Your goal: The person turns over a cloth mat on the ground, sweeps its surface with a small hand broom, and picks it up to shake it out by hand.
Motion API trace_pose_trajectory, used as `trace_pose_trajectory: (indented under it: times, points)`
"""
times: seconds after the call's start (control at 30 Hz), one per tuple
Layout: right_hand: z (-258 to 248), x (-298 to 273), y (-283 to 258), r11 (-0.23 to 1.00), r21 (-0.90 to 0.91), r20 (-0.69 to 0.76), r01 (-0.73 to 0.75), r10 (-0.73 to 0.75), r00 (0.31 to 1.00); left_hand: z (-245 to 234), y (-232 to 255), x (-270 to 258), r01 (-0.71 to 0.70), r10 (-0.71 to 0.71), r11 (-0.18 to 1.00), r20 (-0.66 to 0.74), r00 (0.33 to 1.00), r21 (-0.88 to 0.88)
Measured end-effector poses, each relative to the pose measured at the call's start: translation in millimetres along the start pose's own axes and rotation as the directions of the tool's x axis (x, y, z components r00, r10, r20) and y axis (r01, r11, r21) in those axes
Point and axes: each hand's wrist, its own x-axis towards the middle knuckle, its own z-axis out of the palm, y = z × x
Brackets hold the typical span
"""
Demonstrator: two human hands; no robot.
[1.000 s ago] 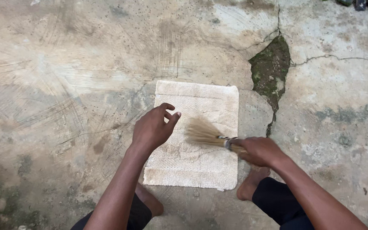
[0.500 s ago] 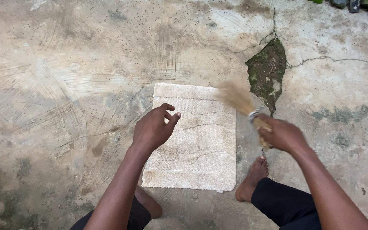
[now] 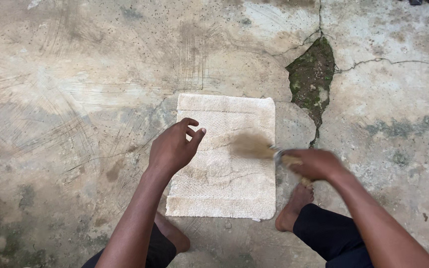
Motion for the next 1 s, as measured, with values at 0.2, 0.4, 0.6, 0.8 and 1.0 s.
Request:
trace_pose_trajectory:
  times: [0.2,0.4,0.6,0.8,1.0]
  points:
    - [-13.3,12.8,78.5,0.983,-0.062,-0.582,-0.173,0.105,0.806,0.5,0.1,0.0,-0.027,0.027,0.999,0.003,1.0,0.021]
    - [-25.6,1.3,27.7,0.971,0.179,-0.302,-0.157,0.206,0.931,2.0,0.6,-0.1,-0.014,0.014,1.0,-0.002,1.0,0.01]
    - [-10.1,-7.7,-28.6,0.983,0.072,-0.133,0.167,-0.157,0.979,1.4,-1.0,1.0,-0.016,0.016,1.0,-0.005,1.0,0.017]
    - [4.2,3.9,-30.8,0.934,-0.092,-0.117,0.345,-0.354,0.928,-0.1,-2.8,0.8,-0.019,0.019,1.0,-0.01,1.0,0.002]
    - [-15.9,10.1,13.9,0.991,0.033,-0.258,-0.128,0.133,0.957,-5.9,-2.8,-1.8,-0.01,0.009,1.0,-0.024,1.0,-0.018]
